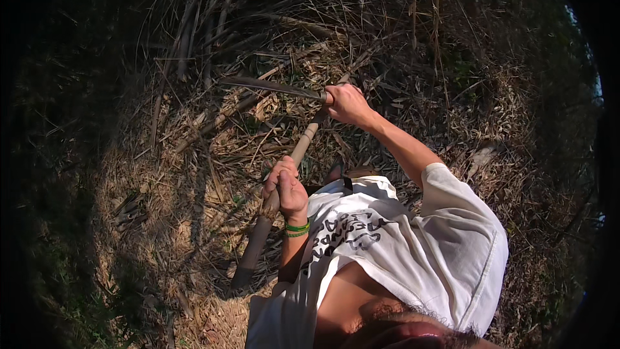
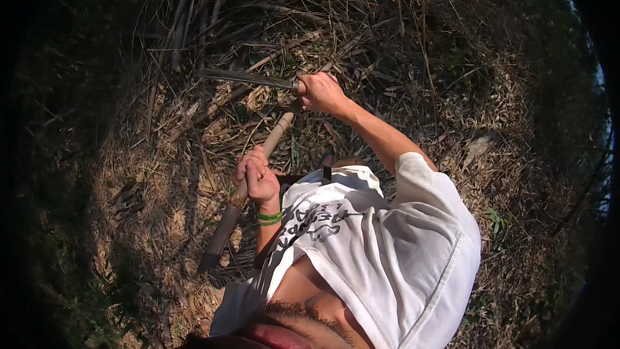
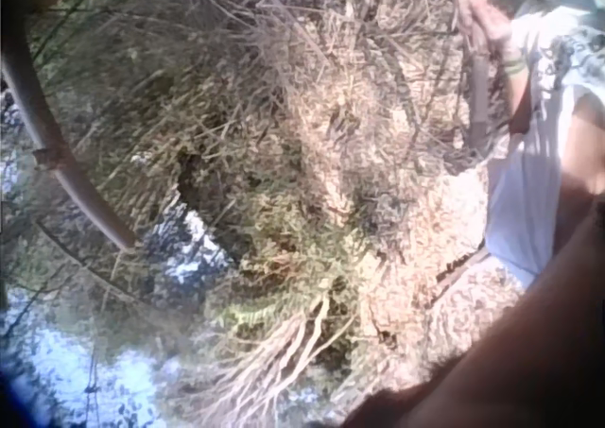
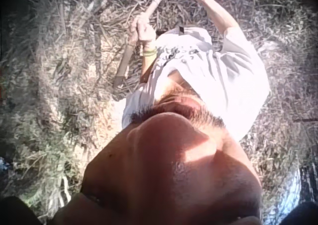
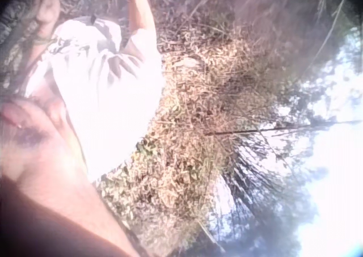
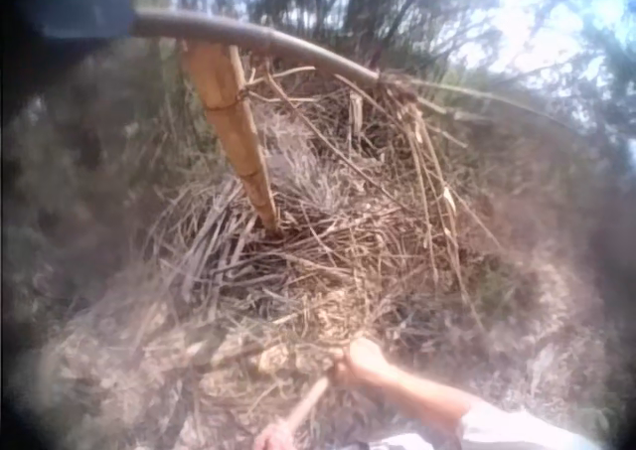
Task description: The person uses a blade to chop and trim small wooden sticks on a ground covered in dry leaves and branches.
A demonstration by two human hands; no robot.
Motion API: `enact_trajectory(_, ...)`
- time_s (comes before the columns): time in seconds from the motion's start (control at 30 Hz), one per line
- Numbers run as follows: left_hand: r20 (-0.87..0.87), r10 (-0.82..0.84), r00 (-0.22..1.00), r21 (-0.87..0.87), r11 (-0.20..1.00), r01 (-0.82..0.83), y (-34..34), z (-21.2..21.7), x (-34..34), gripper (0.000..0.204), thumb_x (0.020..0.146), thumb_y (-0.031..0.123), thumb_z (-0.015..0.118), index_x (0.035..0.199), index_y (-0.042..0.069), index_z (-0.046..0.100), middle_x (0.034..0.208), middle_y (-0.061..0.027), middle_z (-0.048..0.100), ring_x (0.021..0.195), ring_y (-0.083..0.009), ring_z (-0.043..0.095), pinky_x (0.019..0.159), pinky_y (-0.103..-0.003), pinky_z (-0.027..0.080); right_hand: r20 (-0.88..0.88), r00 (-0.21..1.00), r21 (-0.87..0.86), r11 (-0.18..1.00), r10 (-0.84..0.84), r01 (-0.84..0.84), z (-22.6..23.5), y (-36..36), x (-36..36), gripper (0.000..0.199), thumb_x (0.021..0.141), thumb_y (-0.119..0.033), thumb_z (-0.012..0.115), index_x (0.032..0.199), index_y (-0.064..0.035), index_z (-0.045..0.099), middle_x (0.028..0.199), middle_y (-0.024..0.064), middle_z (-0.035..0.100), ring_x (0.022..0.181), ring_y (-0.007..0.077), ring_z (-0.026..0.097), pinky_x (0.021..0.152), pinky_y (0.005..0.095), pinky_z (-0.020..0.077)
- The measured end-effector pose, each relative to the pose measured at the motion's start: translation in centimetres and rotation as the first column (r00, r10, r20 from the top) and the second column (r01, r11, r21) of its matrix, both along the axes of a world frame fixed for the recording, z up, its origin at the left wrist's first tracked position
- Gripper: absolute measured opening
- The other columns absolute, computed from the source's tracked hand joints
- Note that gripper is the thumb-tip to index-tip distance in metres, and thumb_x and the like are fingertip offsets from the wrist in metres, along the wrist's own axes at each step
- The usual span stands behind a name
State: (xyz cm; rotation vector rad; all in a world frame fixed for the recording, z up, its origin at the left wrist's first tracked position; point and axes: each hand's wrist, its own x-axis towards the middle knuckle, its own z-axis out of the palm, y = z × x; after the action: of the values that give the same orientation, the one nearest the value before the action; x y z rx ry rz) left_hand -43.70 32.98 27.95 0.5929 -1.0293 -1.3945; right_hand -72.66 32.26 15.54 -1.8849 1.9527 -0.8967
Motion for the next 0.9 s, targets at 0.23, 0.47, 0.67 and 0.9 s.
enact_trajectory(0.23,-0.01,-0.052,0.999,-0.14,0.989,0.05,0.0,0.1,-0.3,0.037,0.096,0.009,0.049,0.061,0.01,0.039,0.06,-0.0005,0.038,0.065,-0.0164,0.044,0.086,-0.042,0.041,-0.175,0.816,0.62,0.582,-0.551,0.526,1.5,4.0,-4.7,0.038,0.095,-0.031,0.051,0.09,0.0042,0.065,0.08,0.025,0.066,0.084,0.044,0.065,0.074,0.0518,0.0516)
enact_trajectory(0.47,0.007,0.022,1.0,0.051,0.998,-0.023,0.4,-0.1,0.2,0.034,0.095,0.007,0.05,0.062,0.011,0.04,0.06,-0.0002,0.038,0.065,-0.0164,0.044,0.088,-0.043,0.042,-0.017,0.986,0.083,0.983,-0.163,0.164,0.1,3.0,-0.9,0.017,0.071,-0.015,0.066,0.085,-0.006,0.063,0.073,0.0206,0.063,0.075,0.0433,0.062,0.07,0.0501,0.0487)
enact_trajectory(0.67,0.076,-0.04,0.996,-0.058,0.997,0.044,0.9,-0.1,0.2,0.032,0.095,0.007,0.049,0.065,0.01,0.041,0.063,-0.0008,0.04,0.069,-0.0167,0.045,0.089,-0.044,0.043,-0.194,0.825,0.559,0.631,-0.531,0.538,-0.7,4.1,-4.8,0.029,0.082,-0.026,0.066,0.085,0.0023,0.067,0.082,0.0233,0.067,0.084,0.0415,0.066,0.074,0.0502,0.0517)
enact_trajectory(0.9,0.063,-0.015,0.998,-0.054,0.998,0.018,1.0,-0.9,0.6,0.032,0.095,0.007,0.048,0.063,0.009,0.043,0.062,-0.0027,0.041,0.068,-0.0171,0.046,0.09,-0.044,0.043,-0.054,0.99,0.15,0.979,-0.133,0.14,-0.9,5.3,-2.3,0.016,0.073,-0.017,0.064,0.079,-0.0016,0.061,0.075,0.0227,0.064,0.075,0.044,0.063,0.067,0.0497,0.05)
